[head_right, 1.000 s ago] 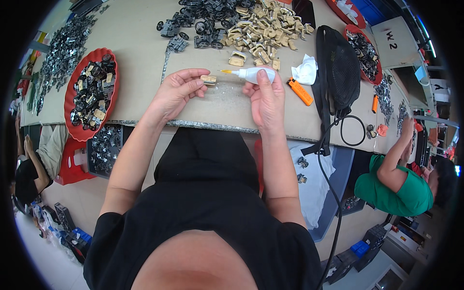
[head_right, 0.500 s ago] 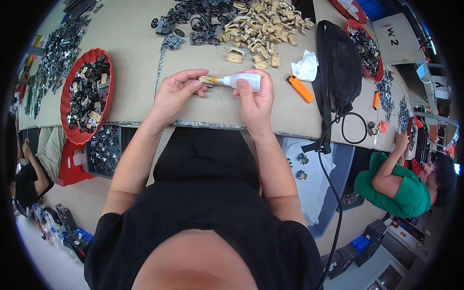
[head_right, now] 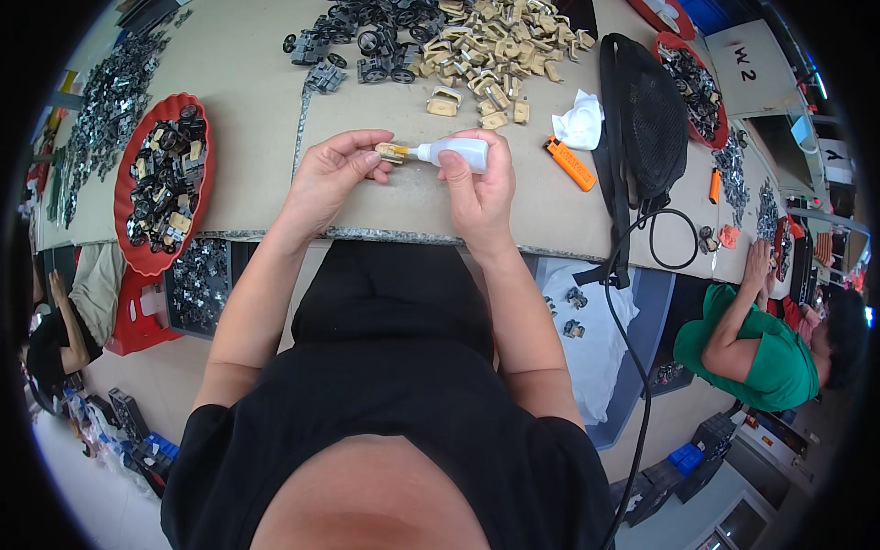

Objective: Apply glue to small plastic components and assemble them on a workbench.

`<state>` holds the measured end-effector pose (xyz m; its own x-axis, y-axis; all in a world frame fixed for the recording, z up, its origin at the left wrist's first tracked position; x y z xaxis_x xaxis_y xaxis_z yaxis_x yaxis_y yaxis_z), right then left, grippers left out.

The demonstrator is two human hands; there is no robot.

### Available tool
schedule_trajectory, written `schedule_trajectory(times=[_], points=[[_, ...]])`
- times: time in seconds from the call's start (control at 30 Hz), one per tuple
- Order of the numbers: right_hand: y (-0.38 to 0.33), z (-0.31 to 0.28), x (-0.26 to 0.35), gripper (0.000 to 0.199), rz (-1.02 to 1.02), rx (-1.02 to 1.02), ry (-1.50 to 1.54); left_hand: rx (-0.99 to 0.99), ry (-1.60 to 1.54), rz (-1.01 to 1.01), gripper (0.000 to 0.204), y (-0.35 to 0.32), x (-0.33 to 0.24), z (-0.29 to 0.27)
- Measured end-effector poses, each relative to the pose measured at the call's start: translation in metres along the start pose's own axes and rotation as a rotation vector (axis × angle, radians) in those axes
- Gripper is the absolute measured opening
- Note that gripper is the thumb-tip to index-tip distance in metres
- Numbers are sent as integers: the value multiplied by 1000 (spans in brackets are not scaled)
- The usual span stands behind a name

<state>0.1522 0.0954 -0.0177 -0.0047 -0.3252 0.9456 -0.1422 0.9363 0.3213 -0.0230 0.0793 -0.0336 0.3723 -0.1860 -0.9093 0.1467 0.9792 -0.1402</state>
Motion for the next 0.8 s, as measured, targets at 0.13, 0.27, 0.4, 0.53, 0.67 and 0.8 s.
schedule_trajectory(times=[0.13,0.27,0.4,0.53,0.67,0.8], points=[[0,1,2,24,-4,-11,6,2,3,1,28,0,-1,1],[-1,1,3,25,-23,-21,-13,7,0,-1,27,0,-2,1],[-2,1,4,27,-46,-43,-46,5,7,-8,27,1,0,0],[-3,0,3,27,-109,-57,-124,-1,-10,-8,27,1,-1,0],[-4,0,2,27,-135,-60,-148,-9,-15,-6,27,1,-1,-1],[-4,-1,3,26,-118,-64,-151,-14,-24,-3,27,1,-1,-2]])
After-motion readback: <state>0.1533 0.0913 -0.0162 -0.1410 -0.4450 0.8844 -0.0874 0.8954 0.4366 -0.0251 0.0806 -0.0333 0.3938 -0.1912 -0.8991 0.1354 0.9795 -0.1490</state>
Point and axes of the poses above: each hand's wrist, its own y-axis towards the middle knuckle, its own z-axis out of the palm, x = y × z, the point moved 4 cm from there along y, towards the middle knuckle, and after that the axes turned 8 degrees about -y, right-handed, at the moved point
